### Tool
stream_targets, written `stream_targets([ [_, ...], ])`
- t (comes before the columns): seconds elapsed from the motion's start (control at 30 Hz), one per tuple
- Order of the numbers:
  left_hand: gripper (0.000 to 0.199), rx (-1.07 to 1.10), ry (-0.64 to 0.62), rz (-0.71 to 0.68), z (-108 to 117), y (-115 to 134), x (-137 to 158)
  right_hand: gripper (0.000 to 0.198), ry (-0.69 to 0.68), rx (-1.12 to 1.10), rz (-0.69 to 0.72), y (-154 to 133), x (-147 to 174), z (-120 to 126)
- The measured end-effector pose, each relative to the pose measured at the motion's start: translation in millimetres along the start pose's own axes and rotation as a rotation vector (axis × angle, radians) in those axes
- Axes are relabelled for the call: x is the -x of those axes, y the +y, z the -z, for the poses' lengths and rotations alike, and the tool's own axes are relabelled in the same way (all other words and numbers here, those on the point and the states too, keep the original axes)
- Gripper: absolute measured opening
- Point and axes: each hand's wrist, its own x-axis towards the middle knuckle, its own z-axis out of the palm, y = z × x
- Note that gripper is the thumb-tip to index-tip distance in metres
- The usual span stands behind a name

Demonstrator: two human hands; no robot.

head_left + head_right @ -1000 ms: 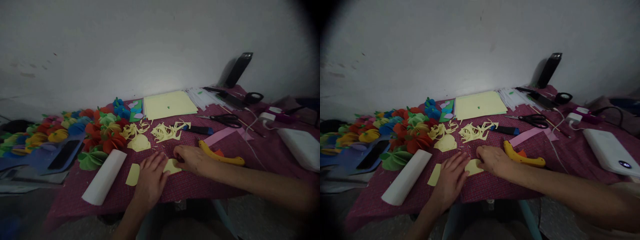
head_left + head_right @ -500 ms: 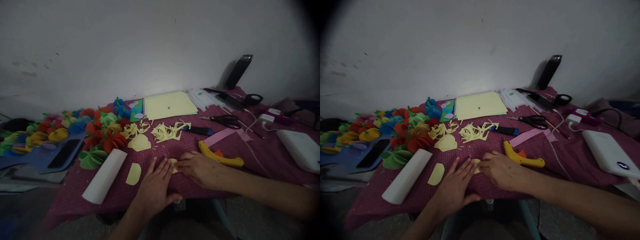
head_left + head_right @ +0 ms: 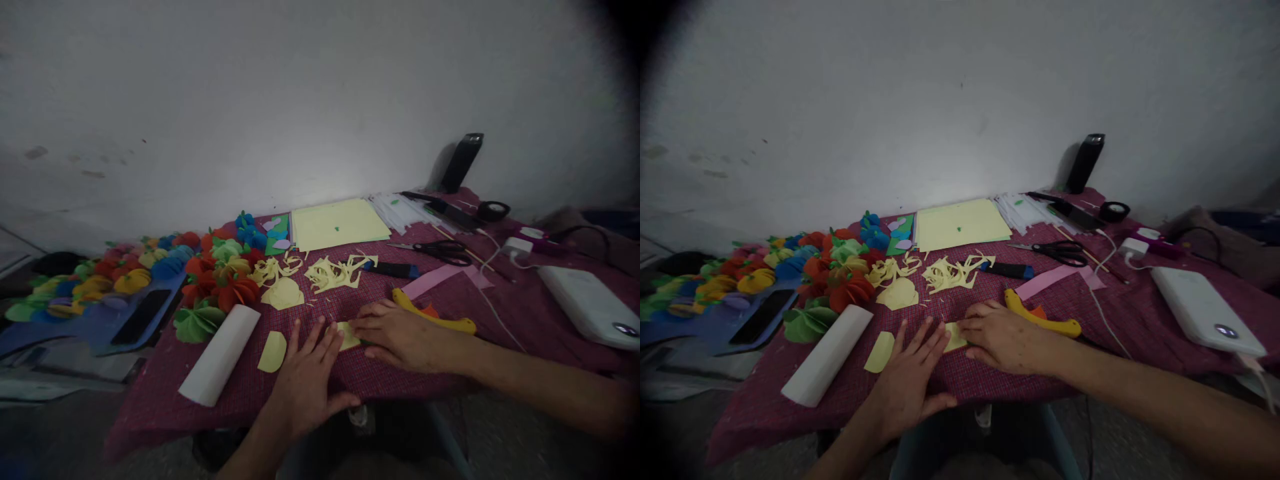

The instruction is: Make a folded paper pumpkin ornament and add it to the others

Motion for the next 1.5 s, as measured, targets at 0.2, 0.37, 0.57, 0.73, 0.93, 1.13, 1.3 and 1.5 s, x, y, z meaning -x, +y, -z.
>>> stream_targets([
  [0.2,0.084,-0.021,-0.053,0.018,-4,-1,-1,0.036,-0.043,-0.001,0.039,3,-4,-13],
  [0.37,0.085,0.013,-0.048,0.03,-7,0,1,0.038,-0.062,0.017,0.067,5,-4,-12],
  [0.57,0.08,-0.074,0.06,0.084,-1,-4,9,0.039,-0.052,0.012,0.083,5,-5,2],
  [0.73,0.065,-0.195,0.184,0.172,1,-11,24,0.037,-0.052,-0.017,0.093,4,-12,0],
  [0.93,0.062,-0.207,0.238,0.119,-13,-8,35,0.037,-0.035,-0.053,0.135,4,-23,-20],
  [1.13,0.062,-0.204,0.233,0.128,-15,-8,39,0.042,-0.06,-0.036,0.119,0,-26,-18],
  [1.3,0.06,-0.218,0.284,0.128,-15,-11,44,0.043,-0.066,-0.061,0.131,-5,-30,-18],
  [1.5,0.06,-0.184,0.25,0.128,-13,-7,41,0.048,-0.088,-0.065,0.129,-7,-29,-20],
])
